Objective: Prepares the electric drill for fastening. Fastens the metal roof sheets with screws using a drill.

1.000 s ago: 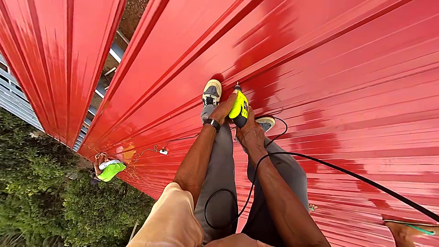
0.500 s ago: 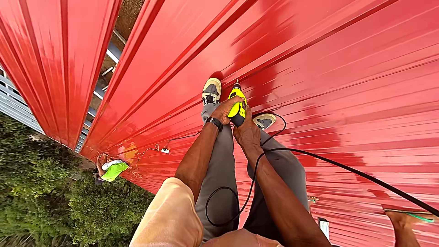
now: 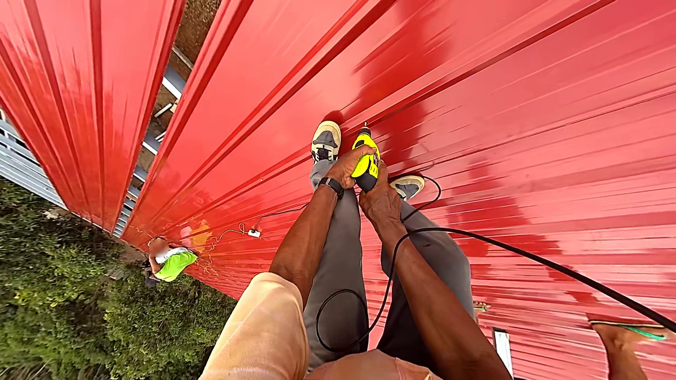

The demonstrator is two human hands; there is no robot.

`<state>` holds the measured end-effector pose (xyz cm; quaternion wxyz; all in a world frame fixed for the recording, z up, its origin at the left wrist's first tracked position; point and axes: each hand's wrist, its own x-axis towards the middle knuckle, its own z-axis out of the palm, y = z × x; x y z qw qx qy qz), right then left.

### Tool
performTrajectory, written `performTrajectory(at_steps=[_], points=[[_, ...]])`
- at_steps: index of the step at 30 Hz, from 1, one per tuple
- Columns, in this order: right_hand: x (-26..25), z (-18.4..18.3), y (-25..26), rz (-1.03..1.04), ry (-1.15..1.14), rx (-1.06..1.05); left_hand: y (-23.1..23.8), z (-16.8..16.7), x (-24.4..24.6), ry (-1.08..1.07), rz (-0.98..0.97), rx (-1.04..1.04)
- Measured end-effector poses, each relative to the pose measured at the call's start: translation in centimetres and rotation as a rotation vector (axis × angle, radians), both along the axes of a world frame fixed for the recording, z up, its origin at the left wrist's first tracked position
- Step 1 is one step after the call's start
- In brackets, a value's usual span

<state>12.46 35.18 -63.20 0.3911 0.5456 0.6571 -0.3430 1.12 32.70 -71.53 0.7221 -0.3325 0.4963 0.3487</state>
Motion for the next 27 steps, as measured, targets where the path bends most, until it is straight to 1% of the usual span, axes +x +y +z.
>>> performTrajectory(at_steps=[3,6,12,16,20,27], points=[[-0.1,-0.9,0.6,-0.004,0.003,0.0,0.5,-1.1,-0.1,0.001,0.0,0.006],[0.4,-1.3,0.2,-0.011,0.006,0.009,0.2,-1.3,0.2,-0.008,0.011,0.002],[0.8,-1.6,-0.4,-0.019,0.041,0.03,-0.4,-1.9,0.4,0.0,-0.033,0.023],[0.7,-1.5,-0.4,-0.008,0.047,0.02,-0.7,-2.1,0.5,0.008,-0.002,0.044],[0.8,-1.6,-0.3,-0.011,0.034,0.006,-0.6,-1.7,0.5,0.029,-0.015,0.052],[0.8,-2.2,0.2,-0.007,0.032,0.012,-0.6,-3.1,0.9,0.01,0.037,0.051]])
